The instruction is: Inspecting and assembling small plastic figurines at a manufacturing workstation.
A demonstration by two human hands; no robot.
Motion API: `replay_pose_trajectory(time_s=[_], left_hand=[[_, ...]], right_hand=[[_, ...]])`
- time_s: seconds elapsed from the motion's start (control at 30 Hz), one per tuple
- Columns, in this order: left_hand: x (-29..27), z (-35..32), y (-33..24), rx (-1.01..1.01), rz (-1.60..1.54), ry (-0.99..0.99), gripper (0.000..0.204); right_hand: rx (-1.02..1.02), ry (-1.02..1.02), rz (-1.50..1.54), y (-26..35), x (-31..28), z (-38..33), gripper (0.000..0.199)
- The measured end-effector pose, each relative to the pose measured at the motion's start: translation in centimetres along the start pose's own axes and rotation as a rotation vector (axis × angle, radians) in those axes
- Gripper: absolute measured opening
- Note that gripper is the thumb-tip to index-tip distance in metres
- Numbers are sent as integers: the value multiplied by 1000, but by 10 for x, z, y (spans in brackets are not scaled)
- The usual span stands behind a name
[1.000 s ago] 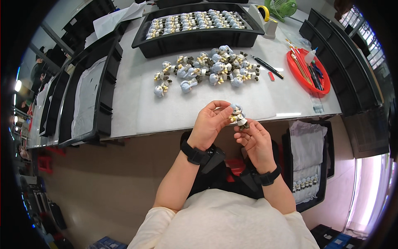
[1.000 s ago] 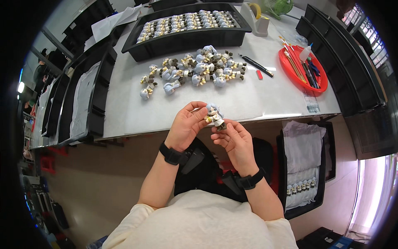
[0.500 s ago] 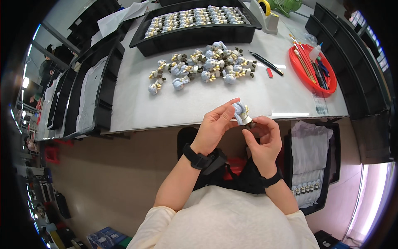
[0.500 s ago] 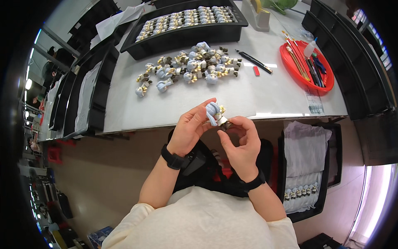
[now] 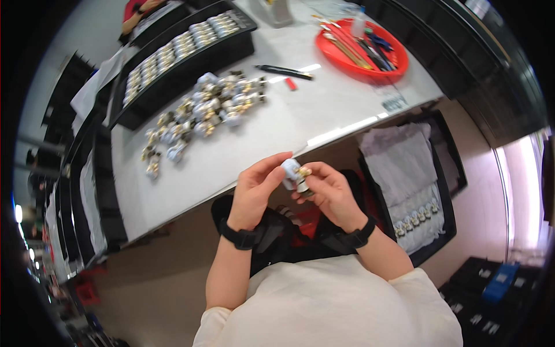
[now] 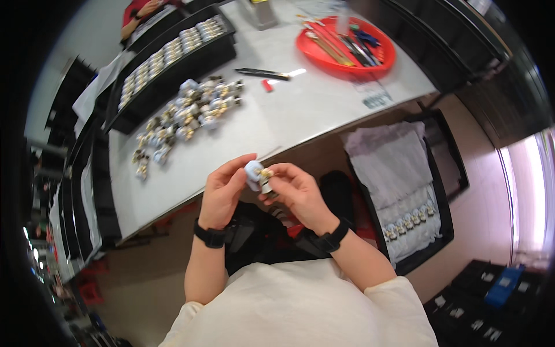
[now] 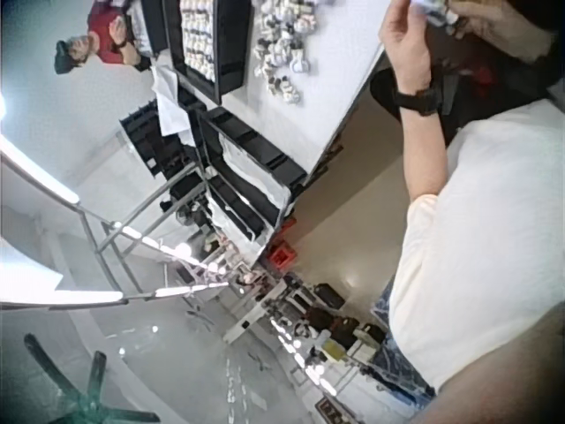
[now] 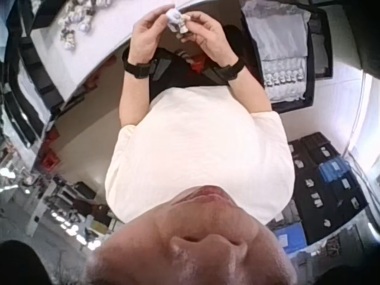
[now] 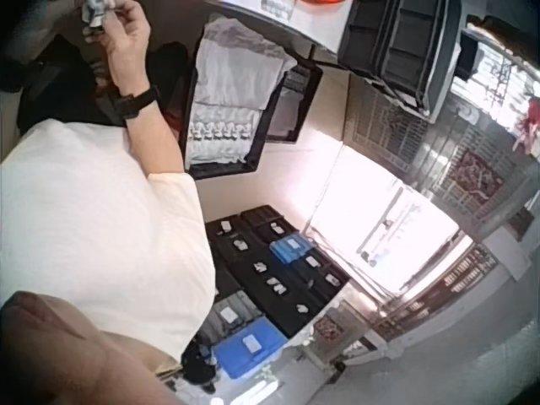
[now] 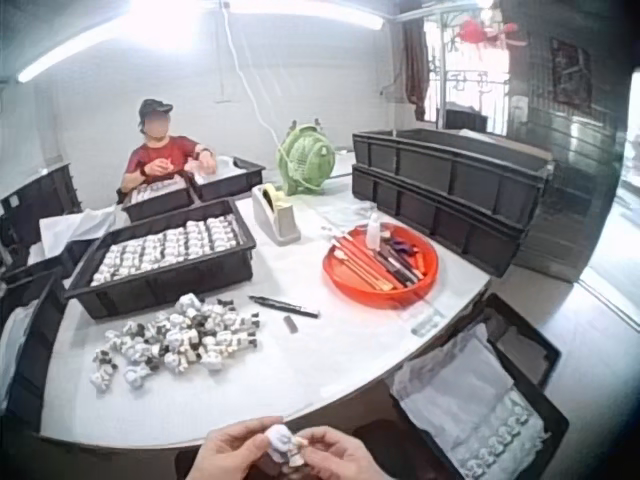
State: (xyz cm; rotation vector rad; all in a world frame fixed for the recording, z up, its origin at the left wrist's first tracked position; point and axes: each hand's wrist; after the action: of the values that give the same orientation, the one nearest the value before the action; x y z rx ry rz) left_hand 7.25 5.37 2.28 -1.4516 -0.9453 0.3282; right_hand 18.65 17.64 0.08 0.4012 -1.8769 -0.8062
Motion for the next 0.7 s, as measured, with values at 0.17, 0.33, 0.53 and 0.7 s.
replay_pose_trajectory(time_s=[0.17, 0.33, 0.53, 0.7], left_hand=[[13, 2, 8, 30, 124, 139, 26], [22, 11, 3, 277, 387, -55, 18], [-13, 32, 11, 427, 467, -377, 16], [-13, 35, 14, 401, 498, -383, 17]], right_hand=[[-72, 152, 46, 1, -27, -8, 23], [-228, -91, -123, 17, -80, -24, 24], [-526, -710, -599, 54, -209, -75, 21], [-206, -1036, -1347, 43, -281, -133, 20]])
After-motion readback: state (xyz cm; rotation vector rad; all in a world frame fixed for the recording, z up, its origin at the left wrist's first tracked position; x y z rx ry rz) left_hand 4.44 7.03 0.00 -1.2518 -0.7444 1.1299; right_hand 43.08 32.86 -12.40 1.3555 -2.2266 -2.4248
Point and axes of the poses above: each hand's wrist, its own z-axis towards the middle knuckle, its own x-axis out of the palm, y = z × x, and after that the axes turned 9 degrees about -y, right-handed
